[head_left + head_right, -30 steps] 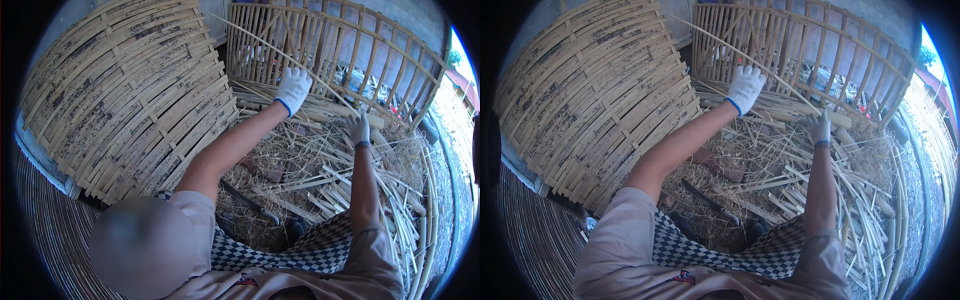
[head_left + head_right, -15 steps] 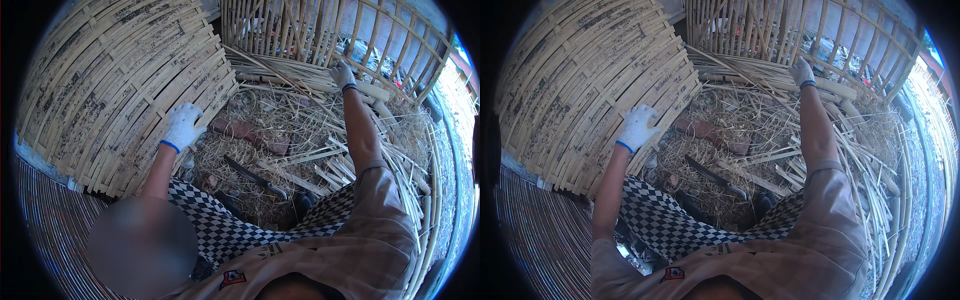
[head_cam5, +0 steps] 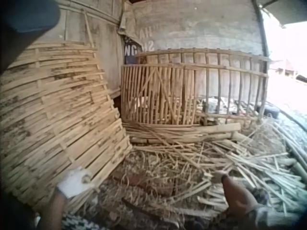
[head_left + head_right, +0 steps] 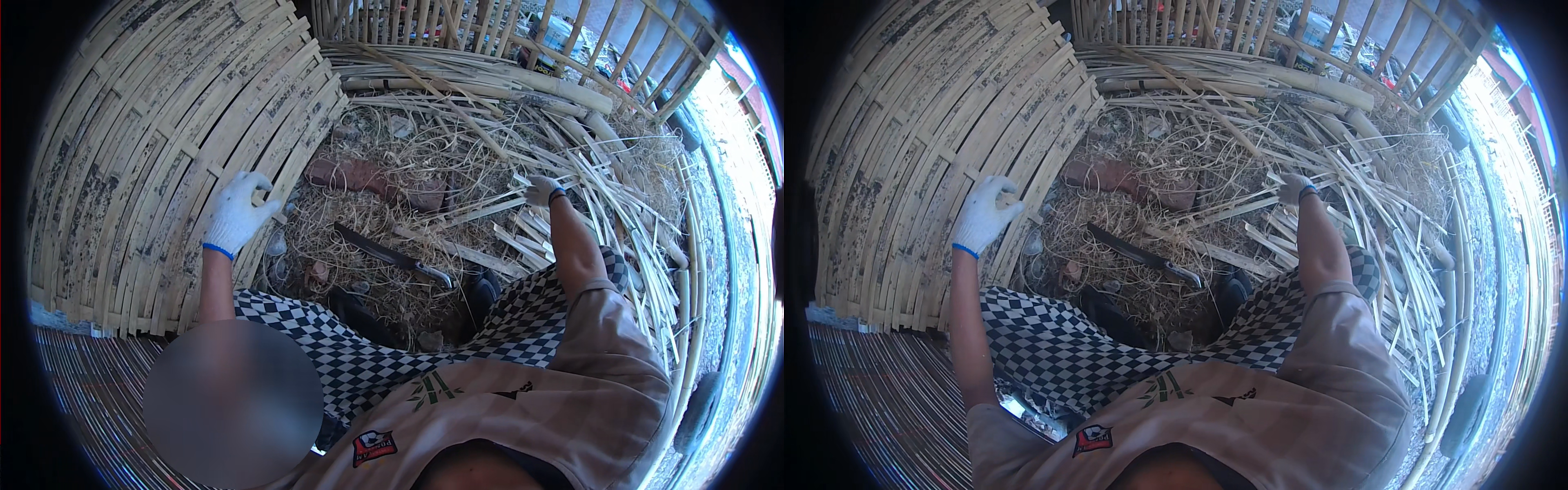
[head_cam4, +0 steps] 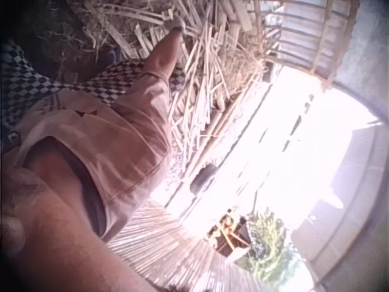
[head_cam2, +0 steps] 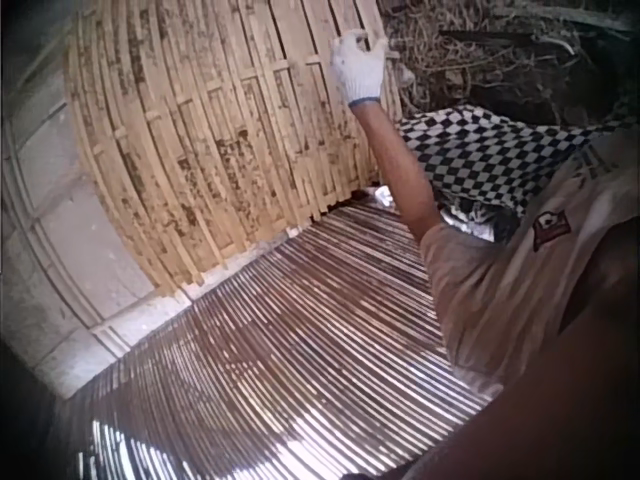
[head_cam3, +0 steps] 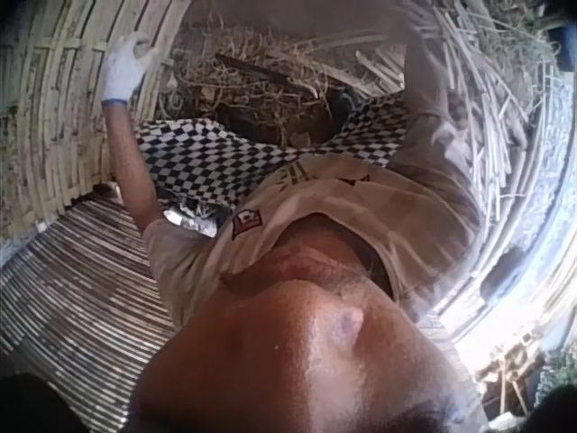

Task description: Shaving and smoothing a bamboo strip using a machete.

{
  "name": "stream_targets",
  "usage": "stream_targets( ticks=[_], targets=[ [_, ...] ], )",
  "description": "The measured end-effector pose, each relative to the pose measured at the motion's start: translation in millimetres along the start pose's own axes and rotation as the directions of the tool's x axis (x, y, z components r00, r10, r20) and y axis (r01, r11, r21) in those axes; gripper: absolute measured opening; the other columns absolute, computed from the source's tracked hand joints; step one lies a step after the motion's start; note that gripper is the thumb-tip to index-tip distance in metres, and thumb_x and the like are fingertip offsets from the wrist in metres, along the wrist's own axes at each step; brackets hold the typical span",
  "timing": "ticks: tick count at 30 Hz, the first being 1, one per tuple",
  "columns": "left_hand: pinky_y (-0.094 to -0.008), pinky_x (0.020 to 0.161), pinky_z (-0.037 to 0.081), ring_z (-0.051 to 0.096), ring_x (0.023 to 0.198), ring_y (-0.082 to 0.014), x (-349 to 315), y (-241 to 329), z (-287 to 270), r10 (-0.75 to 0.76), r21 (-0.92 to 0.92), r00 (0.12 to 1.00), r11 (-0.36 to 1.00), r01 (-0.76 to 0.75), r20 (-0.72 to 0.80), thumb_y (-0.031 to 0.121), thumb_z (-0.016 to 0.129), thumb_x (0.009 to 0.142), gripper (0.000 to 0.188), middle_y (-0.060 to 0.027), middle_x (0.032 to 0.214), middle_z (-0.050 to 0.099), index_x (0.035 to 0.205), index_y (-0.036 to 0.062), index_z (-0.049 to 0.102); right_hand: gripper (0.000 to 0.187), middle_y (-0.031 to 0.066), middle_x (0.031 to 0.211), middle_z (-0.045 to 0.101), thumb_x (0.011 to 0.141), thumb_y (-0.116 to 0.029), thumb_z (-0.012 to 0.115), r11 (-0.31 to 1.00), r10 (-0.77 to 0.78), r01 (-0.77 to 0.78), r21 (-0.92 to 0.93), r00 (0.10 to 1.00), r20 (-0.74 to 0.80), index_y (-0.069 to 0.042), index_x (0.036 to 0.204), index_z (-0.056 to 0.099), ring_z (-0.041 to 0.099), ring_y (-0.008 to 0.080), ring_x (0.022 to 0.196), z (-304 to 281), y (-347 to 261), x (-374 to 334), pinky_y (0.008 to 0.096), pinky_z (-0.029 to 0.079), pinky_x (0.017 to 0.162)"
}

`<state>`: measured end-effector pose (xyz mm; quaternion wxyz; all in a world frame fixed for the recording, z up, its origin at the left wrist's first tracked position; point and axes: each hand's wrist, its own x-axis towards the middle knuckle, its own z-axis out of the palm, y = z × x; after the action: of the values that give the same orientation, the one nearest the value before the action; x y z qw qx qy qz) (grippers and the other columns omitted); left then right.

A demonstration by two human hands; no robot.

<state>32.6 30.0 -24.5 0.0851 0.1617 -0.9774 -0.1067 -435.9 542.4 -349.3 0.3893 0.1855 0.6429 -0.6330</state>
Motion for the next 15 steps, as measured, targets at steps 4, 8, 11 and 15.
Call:
stream_targets(
  ticks=[4,8,11,15],
  targets=[
    [-0.0396,0.085,0.052,0.065,0.096,-0.0310,1.7,2.0,-0.3,-0.084,-0.060,0.995,0.994,0.087,0.051,0.023,0.079,0.080,0.033,-0.0143,0.104,0.065,0.104,0.0049,0.066,0.035,0.0160,0.103,0.071,0.093,-0.024,0.071,0.967,-0.255,0.255,-0.017,0.956,-0.144,0.000,0.118,0.063,0.074,0.0290,0.080,29.5,10.4,7.1,0.0389,0.061,0.062],
    [-0.0379,0.083,0.052,0.066,0.093,-0.0284,1.9,0.2,-3.3,-0.114,-0.100,0.992,0.988,0.118,0.045,0.022,0.079,0.080,0.033,-0.0132,0.103,0.067,0.105,0.0040,0.065,0.033,0.0133,0.100,0.072,0.090,-0.019,0.072,0.862,-0.487,0.415,-0.290,0.837,-0.249,-0.002,0.118,0.065,0.074,0.0285,0.081,65.4,-17.8,44.1,0.0398,0.062,0.065],
    [-0.0369,0.082,0.053,0.066,0.088,-0.0254,-0.4,-2.3,-8.5,-0.134,-0.092,0.991,0.987,0.133,-0.006,0.020,0.078,0.080,0.033,-0.0125,0.099,0.069,0.105,0.0037,0.064,0.047,0.0175,0.096,0.073,0.080,-0.027,0.079,0.540,-0.662,0.202,-0.817,0.701,-0.265,-0.003,0.118,0.066,0.073,0.0269,0.081,84.1,-31.9,85.0,0.0381,0.060,0.073],
    [-0.0389,0.085,0.052,0.066,0.096,-0.0297,-2.6,-6.6,-14.6,-0.279,-0.083,0.958,0.955,0.283,0.059,0.028,0.079,0.080,0.037,-0.0132,0.106,0.068,0.105,0.0033,0.067,0.044,0.0210,0.107,0.074,0.082,-0.038,0.074,0.485,-0.435,-0.020,-0.874,0.862,-0.261,-0.002,0.108,0.074,0.073,0.0319,0.095,87.6,-31.0,140.2,0.0409,0.059,0.076]
  ],
)
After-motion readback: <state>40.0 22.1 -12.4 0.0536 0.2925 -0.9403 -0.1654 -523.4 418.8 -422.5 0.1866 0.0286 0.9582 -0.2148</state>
